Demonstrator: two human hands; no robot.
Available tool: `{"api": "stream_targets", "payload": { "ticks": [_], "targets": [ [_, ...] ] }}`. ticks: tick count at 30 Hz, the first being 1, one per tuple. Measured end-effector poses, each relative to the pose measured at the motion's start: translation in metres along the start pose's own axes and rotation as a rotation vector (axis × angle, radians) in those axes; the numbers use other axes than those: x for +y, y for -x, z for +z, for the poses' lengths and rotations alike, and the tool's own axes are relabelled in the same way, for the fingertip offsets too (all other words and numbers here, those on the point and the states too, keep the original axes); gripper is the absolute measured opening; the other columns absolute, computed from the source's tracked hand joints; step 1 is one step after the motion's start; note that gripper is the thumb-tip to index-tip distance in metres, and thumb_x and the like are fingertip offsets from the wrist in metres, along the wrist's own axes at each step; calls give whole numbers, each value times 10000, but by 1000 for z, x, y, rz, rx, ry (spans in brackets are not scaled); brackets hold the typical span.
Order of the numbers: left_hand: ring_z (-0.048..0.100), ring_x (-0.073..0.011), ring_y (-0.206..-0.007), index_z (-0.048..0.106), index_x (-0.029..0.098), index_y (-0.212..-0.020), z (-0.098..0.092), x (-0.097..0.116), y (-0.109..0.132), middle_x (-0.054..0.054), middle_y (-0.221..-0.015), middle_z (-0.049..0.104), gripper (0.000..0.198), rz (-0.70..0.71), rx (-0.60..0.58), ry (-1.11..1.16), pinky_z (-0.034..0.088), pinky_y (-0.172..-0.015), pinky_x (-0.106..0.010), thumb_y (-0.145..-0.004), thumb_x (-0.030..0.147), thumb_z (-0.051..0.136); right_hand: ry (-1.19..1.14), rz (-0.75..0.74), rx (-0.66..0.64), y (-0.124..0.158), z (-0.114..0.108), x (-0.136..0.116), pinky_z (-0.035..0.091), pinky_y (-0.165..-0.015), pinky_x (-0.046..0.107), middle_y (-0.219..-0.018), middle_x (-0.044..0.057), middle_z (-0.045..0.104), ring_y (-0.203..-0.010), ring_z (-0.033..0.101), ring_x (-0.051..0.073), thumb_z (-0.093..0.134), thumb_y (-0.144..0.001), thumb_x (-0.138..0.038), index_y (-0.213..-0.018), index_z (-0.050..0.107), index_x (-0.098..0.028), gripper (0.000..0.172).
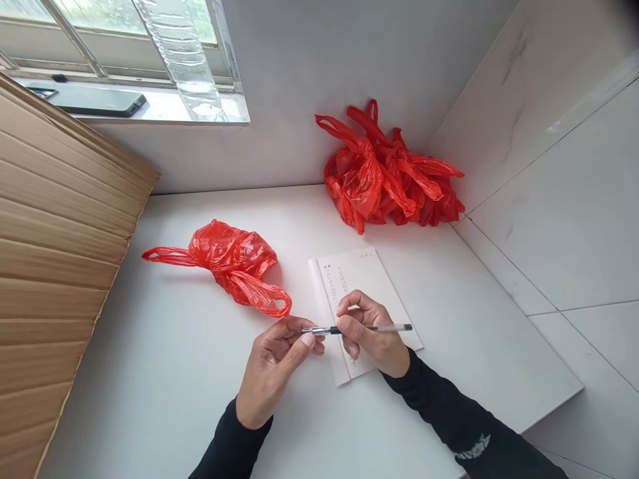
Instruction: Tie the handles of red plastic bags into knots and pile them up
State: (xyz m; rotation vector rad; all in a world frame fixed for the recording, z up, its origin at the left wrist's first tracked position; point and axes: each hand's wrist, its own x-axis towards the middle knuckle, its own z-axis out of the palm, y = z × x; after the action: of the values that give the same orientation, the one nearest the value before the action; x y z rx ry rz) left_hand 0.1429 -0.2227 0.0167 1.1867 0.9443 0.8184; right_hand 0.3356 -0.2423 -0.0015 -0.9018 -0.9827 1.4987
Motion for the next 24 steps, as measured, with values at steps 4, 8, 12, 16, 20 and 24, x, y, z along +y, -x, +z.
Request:
{"api": "stream_targets", "payload": {
  "ticks": [4,8,12,16,20,24],
  "targets": [
    [695,-197,-775,694,177,-923,3,1,2,-58,-869,702,211,9,-13,-115,555,-764,-330,-891,383,669,-56,-60,7,-3,-3,2,512,-527,278,-576,-14,662,-472,597,136,630,-915,-543,-913,617,-188,355],
    [676,-198,-778,697,185,-887,6,3,4,-52,-831,690,226,39,-26,-228,527,-745,-314,-907,402,638,-60,-79,57,-5,-3,1,533,-532,298,-582,28,672,-495,617,158,434,-993,-586,-896,687,-159,506],
    [645,-190,-758,707,189,-846,8,4,5,-48,-790,686,205,109,-143,-343,503,-749,-307,-905,375,643,-38,-37,73,-5,-5,2,420,-441,239,-480,-17,568,-408,520,118,465,-995,-550,-851,706,-158,483],
    [629,-188,-706,693,186,-789,9,2,6,-56,-763,687,187,205,-244,-370,494,-701,-304,-860,359,705,-14,10,39,-5,-6,6,327,-423,226,-449,-43,472,-372,424,83,484,-986,-556,-757,713,-150,519],
    [619,-186,-684,674,187,-758,9,-1,5,-58,-751,686,201,257,-264,-388,482,-670,-295,-810,359,764,28,-3,14,-4,-5,7,296,-430,232,-440,-45,438,-385,398,83,469,-995,-550,-737,724,-144,544],
    [620,-184,-688,686,195,-779,7,-3,5,-49,-749,680,195,260,-273,-418,475,-675,-289,-794,364,782,73,-2,-22,-2,-5,5,286,-425,232,-428,-47,428,-381,390,82,466,-998,-546,-740,733,-140,550]
  ]
}}
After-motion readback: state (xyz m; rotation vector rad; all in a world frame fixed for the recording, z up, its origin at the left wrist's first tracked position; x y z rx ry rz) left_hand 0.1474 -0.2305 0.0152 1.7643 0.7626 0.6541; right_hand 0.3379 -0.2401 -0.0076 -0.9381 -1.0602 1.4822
